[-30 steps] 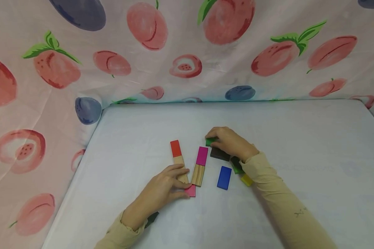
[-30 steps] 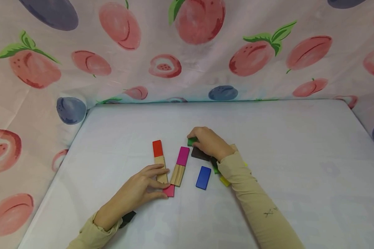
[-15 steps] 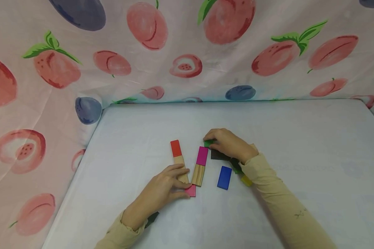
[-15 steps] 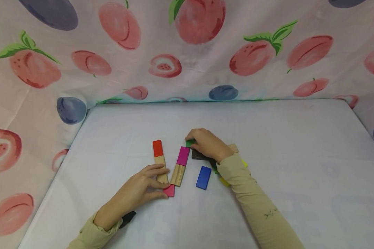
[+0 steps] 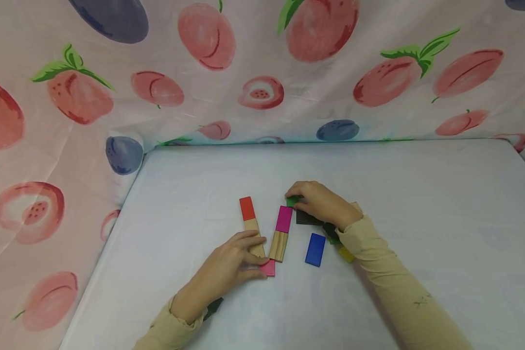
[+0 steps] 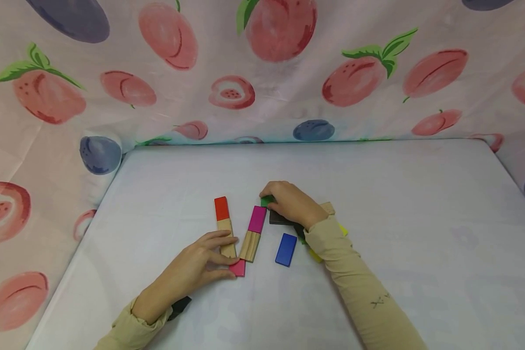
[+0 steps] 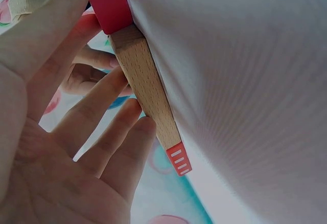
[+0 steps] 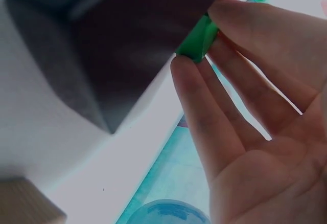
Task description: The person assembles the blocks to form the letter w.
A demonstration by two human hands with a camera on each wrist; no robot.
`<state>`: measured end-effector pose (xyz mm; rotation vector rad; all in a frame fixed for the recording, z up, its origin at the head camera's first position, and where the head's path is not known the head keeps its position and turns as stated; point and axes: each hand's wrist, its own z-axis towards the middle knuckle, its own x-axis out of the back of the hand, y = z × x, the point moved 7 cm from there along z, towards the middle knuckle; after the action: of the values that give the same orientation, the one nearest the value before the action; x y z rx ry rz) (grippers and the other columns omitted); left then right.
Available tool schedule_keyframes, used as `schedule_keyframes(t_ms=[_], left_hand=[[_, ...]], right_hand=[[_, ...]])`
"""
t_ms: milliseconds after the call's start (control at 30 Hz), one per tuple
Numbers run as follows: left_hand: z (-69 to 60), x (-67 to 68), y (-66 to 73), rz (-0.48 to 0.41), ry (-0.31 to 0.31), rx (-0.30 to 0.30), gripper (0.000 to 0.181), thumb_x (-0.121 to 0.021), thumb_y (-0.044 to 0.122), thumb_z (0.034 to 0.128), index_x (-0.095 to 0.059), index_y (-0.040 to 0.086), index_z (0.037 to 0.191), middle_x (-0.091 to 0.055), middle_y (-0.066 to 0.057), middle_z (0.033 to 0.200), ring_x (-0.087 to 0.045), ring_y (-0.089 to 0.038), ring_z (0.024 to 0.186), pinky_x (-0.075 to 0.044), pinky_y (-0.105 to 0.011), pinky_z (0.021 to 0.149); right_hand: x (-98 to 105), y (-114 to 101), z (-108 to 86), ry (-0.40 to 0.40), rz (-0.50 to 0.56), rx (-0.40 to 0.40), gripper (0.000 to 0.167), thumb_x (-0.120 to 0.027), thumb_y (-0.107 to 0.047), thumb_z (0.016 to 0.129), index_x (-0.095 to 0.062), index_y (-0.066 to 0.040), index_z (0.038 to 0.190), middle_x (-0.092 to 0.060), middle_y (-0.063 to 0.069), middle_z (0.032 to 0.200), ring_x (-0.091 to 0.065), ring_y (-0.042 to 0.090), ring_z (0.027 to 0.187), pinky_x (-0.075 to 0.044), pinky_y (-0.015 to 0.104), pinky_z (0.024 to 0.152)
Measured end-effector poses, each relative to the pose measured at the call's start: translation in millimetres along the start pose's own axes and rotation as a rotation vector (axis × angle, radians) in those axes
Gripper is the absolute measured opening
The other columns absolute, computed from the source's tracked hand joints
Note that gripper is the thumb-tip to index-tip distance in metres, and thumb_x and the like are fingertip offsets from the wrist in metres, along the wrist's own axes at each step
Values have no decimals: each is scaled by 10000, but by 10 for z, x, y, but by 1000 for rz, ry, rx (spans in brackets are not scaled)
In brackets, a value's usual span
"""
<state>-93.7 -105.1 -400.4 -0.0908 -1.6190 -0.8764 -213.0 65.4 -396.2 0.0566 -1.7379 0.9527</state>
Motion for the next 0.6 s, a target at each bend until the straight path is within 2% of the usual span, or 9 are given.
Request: schedule_keyframes(t_ms=[600], left_hand=[[5,3,14,23,-5,-12,324,-842,355,769,-800,211,1057,-628,-23,1357,-464,-218,1370,-483,-391,1053]], right_hand=[[9,-31,-7,5,-13,22,292,-664,11,919,-678,26,1210,-668,159,1232,-622,299,1159,-507,444,1009]])
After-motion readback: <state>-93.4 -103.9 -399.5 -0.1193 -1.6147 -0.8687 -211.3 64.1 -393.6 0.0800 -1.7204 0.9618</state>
